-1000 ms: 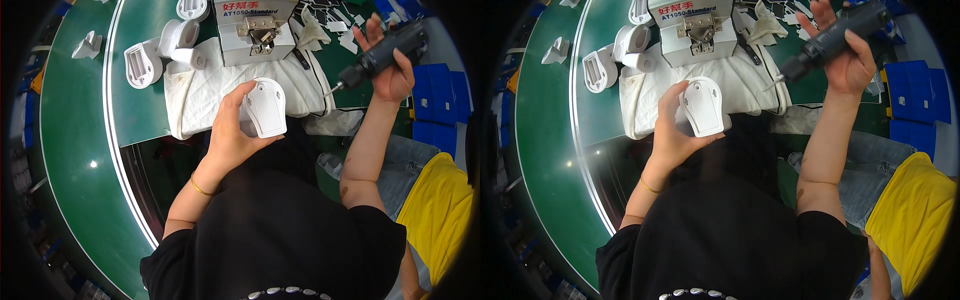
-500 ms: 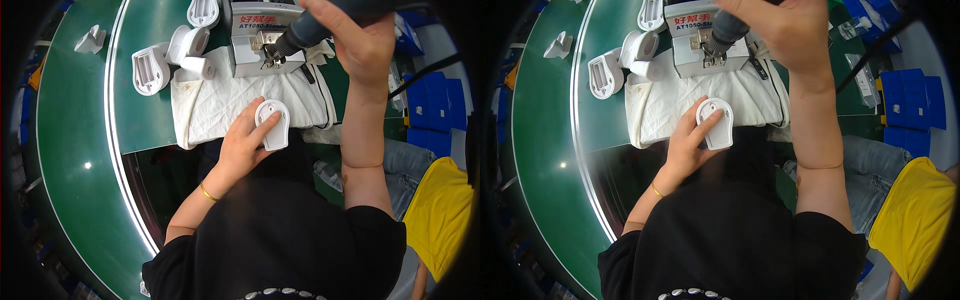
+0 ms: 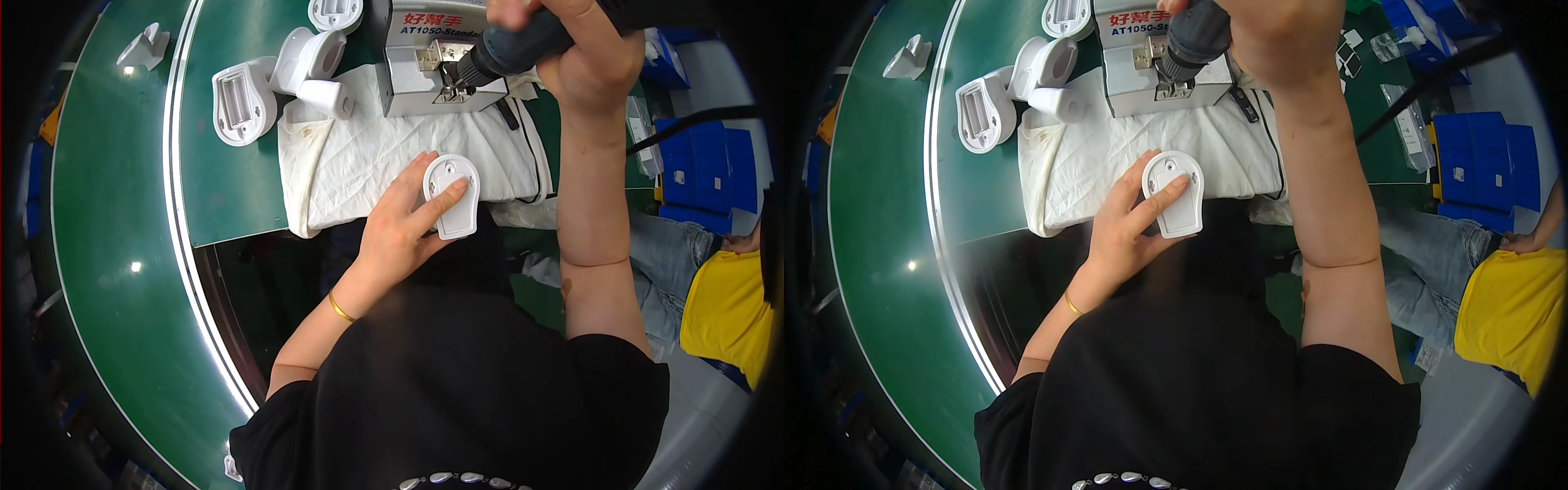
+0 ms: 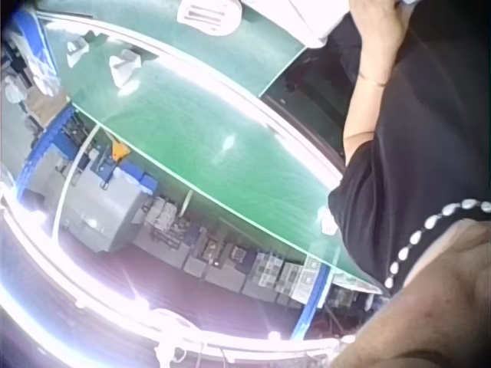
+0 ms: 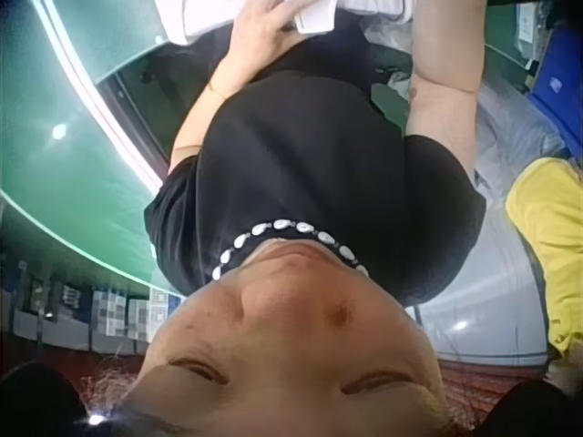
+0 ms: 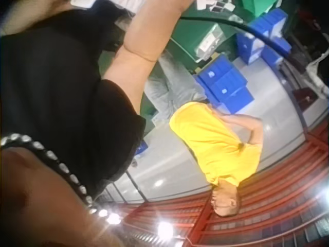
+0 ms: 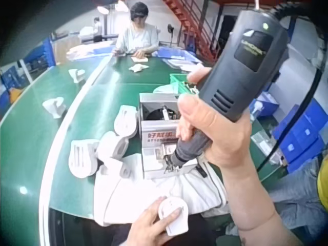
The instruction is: The worker is assembling white plastic housings for electronic devices, involving picking up parts, using an automatic screw feeder, and fastening with an electric screwdriver.
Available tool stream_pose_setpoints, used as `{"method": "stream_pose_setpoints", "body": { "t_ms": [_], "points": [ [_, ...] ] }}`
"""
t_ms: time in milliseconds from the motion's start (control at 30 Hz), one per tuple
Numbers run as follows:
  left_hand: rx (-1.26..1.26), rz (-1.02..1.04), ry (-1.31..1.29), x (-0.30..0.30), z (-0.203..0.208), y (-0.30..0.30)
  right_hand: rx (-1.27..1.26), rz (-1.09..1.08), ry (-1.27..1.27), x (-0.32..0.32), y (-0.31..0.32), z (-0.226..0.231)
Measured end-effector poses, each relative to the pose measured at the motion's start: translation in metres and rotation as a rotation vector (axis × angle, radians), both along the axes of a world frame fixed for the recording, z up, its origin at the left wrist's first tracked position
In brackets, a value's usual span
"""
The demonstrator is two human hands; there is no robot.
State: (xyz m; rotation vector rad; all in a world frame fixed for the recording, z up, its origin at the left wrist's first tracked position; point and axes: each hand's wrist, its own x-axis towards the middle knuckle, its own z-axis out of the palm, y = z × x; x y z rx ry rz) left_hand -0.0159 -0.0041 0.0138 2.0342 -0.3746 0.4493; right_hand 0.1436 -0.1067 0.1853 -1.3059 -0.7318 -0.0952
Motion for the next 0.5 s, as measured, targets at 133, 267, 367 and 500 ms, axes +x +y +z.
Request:
{"method": "stream_pose_setpoints", "body": {
  "t_ms": [133,267,367,500],
  "points": [
    [-0.01,-0.001,0.017,0.0,0.0,0.0,0.025,-0.109,0.141,-0.027,-0.004,-0.002],
    [-0.019,0.004,0.035,0.001,0.004,0.001,0.034,0.136,0.096,-0.04,-0.031,-0.007],
    [-0.017,0.014,0.045,0.001,0.004,0.001,-0.004,0.388,-0.001,-0.043,-0.046,-0.011],
    [-0.021,0.013,0.06,0.001,0.006,0.002,-0.069,0.333,-0.07,-0.05,-0.048,-0.009]
  ]
}}
